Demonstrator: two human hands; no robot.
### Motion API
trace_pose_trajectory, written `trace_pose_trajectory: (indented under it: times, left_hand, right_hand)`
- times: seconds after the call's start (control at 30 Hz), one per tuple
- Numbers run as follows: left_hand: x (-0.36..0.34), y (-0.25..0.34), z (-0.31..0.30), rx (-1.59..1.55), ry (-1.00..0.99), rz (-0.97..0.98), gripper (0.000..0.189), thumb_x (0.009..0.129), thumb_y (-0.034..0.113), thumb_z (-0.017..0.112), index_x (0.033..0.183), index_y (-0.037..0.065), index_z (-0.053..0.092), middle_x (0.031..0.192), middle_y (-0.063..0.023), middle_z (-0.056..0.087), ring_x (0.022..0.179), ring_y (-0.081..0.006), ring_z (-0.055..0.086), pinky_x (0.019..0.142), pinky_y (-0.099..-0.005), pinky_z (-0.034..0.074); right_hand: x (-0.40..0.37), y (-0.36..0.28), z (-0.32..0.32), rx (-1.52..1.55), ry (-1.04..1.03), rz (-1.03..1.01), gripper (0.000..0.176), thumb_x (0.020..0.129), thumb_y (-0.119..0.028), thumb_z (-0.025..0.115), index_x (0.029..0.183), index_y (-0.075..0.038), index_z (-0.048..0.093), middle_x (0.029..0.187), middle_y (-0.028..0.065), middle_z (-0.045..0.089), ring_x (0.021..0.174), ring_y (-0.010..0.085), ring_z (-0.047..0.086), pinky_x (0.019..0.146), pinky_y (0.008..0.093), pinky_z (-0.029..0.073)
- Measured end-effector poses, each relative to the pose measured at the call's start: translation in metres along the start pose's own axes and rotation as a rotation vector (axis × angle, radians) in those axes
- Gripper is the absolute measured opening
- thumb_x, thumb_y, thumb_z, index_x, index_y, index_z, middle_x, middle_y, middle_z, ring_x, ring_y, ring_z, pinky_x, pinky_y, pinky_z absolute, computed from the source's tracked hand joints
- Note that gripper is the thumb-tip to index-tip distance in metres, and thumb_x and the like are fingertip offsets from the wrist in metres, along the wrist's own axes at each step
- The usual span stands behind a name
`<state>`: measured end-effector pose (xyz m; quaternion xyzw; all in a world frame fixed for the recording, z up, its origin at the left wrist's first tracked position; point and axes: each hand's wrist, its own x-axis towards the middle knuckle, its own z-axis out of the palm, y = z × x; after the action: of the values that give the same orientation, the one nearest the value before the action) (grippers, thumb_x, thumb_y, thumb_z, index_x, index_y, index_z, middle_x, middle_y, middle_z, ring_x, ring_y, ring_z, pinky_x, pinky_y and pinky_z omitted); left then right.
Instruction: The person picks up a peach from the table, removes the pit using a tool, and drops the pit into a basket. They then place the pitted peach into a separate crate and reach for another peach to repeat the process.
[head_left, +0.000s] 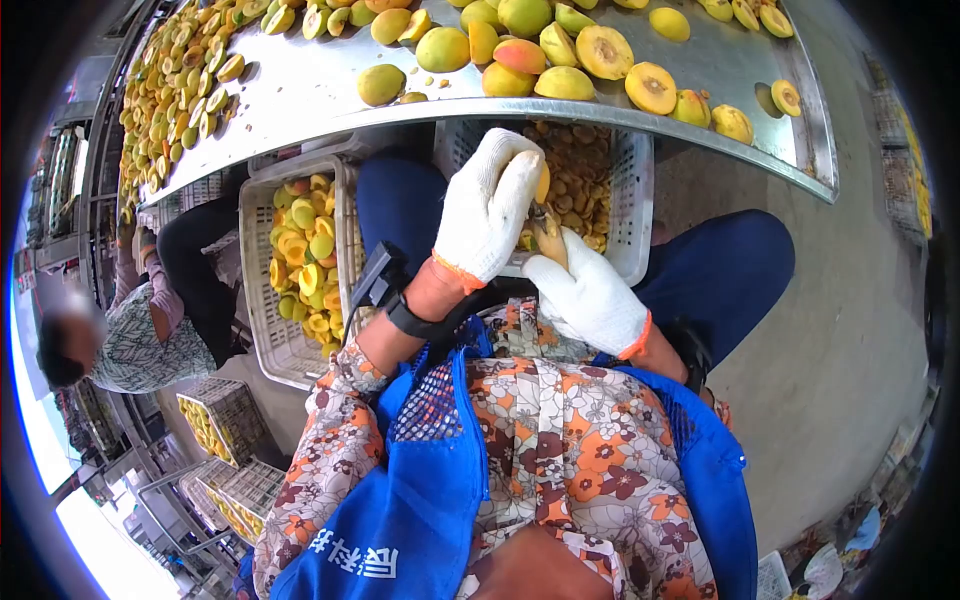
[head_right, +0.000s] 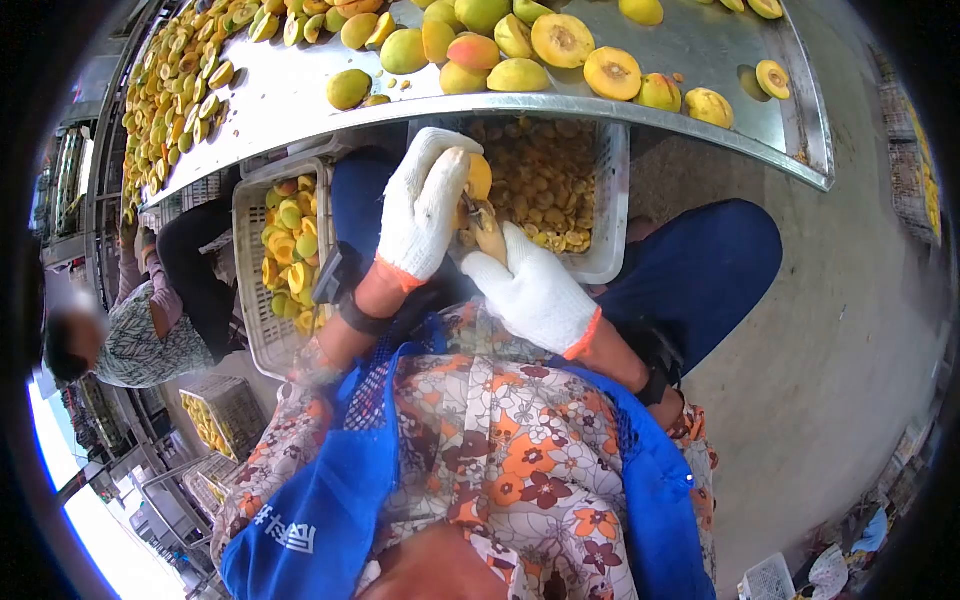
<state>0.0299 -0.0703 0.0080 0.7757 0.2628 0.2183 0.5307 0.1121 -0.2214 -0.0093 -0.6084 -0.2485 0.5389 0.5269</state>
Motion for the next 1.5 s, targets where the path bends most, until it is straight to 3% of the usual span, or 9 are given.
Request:
trace_pose_trajectory:
  times: [0.07,0.13,0.23,0.9,1.07,1.17,1.37,1.43,1.5]
  left_hand:
    - [-0.001,-0.008,0.006,0.012,0.072,0.105,0.02,0.104,0.016,0.051,0.111,0.002,0.063,0.096,-0.0071,0.063,0.085,-0.0114,0.057,0.079,-0.0277,0.049]
    - [-0.001,-0.011,0.007,0.018,0.143,0.215,0.017,0.103,0.014,0.054,0.111,0.001,0.062,0.094,-0.0085,0.063,0.083,-0.0119,0.058,0.078,-0.0287,0.05]
    - [-0.005,-0.013,0.005,-0.323,0.003,-0.076,0.018,0.103,0.012,0.053,0.113,0.001,0.063,0.101,-0.007,0.064,0.086,-0.0101,0.057,0.079,-0.0273,0.05]
    - [-0.002,-0.036,0.011,-0.252,0.106,0.053,0.03,0.105,0.023,0.045,0.113,0.001,0.064,0.105,-0.0101,0.065,0.096,-0.0173,0.061,0.089,-0.0308,0.049]
    - [0.003,-0.035,-0.01,-0.457,-0.185,0.092,0.042,0.11,0.033,0.034,0.112,0.0,0.061,0.1,-0.0128,0.066,0.089,-0.0197,0.064,0.081,-0.0317,0.052]
    - [-0.004,-0.032,-0.005,-0.561,-0.074,0.173,0.047,0.111,0.042,0.034,0.115,0.001,0.057,0.098,-0.0146,0.066,0.08,-0.0202,0.064,0.073,-0.0323,0.054]
    - [-0.016,-0.025,-0.025,-1.224,0.467,-0.264,0.048,0.107,0.049,0.045,0.115,0.005,0.06,0.1,-0.0152,0.067,0.08,-0.0261,0.066,0.071,-0.0373,0.057]
    - [-0.024,-0.046,-0.076,-0.971,0.551,-0.249,0.042,0.103,0.043,0.055,0.117,0.005,0.062,0.1,-0.015,0.067,0.086,-0.0276,0.067,0.077,-0.0385,0.056]
    - [-0.038,-0.08,-0.143,0.94,0.696,0.287,0.034,0.095,0.036,0.066,0.112,0.006,0.065,0.094,-0.0139,0.068,0.086,-0.0338,0.066,0.076,-0.0409,0.055]
  right_hand:
    - [0.001,0.004,-0.008,0.259,-0.098,0.197,0.026,0.097,-0.025,0.065,0.112,-0.004,0.057,0.068,0.0064,0.059,0.055,0.0197,0.06,0.048,0.0317,0.045]
    - [0.012,0.031,-0.02,1.289,-0.429,0.565,0.018,0.1,-0.023,0.062,0.11,-0.009,0.056,0.064,-0.0027,0.048,0.048,0.0082,0.046,0.041,0.0246,0.035]
    - [-0.009,-0.024,-0.013,0.524,-0.259,0.348,0.013,0.102,-0.021,0.058,0.109,-0.011,0.053,0.064,-0.0048,0.047,0.046,0.0065,0.042,0.039,0.0246,0.032]
    - [0.004,-0.015,-0.006,0.689,-0.411,0.404,0.017,0.107,-0.023,0.047,0.099,-0.009,0.053,0.06,-0.0022,0.042,0.037,0.0054,0.032,0.032,0.0223,0.024]
    - [0.003,-0.013,0.0,0.822,-0.553,0.429,0.017,0.108,-0.024,0.047,0.1,-0.01,0.054,0.059,-0.0026,0.043,0.037,0.0052,0.031,0.034,0.0212,0.026]
    - [0.006,-0.028,0.005,0.793,-0.547,0.376,0.021,0.108,-0.024,0.046,0.097,-0.007,0.053,0.051,-0.0029,0.039,0.032,0.0058,0.029,0.032,0.0244,0.023]
    - [0.008,-0.027,0.006,0.757,-0.739,0.37,0.022,0.106,-0.024,0.048,0.099,-0.004,0.052,0.051,-0.0019,0.039,0.032,0.0055,0.028,0.032,0.0239,0.023]
    - [0.003,-0.023,0.001,0.755,-0.729,0.363,0.019,0.105,-0.021,0.05,0.098,-0.004,0.053,0.052,-0.0015,0.041,0.034,0.006,0.03,0.033,0.0239,0.024]
    - [0.003,-0.022,-0.005,0.485,-0.411,0.333,0.016,0.103,-0.019,0.052,0.097,-0.004,0.053,0.054,-0.001,0.042,0.036,0.0064,0.032,0.033,0.0236,0.025]
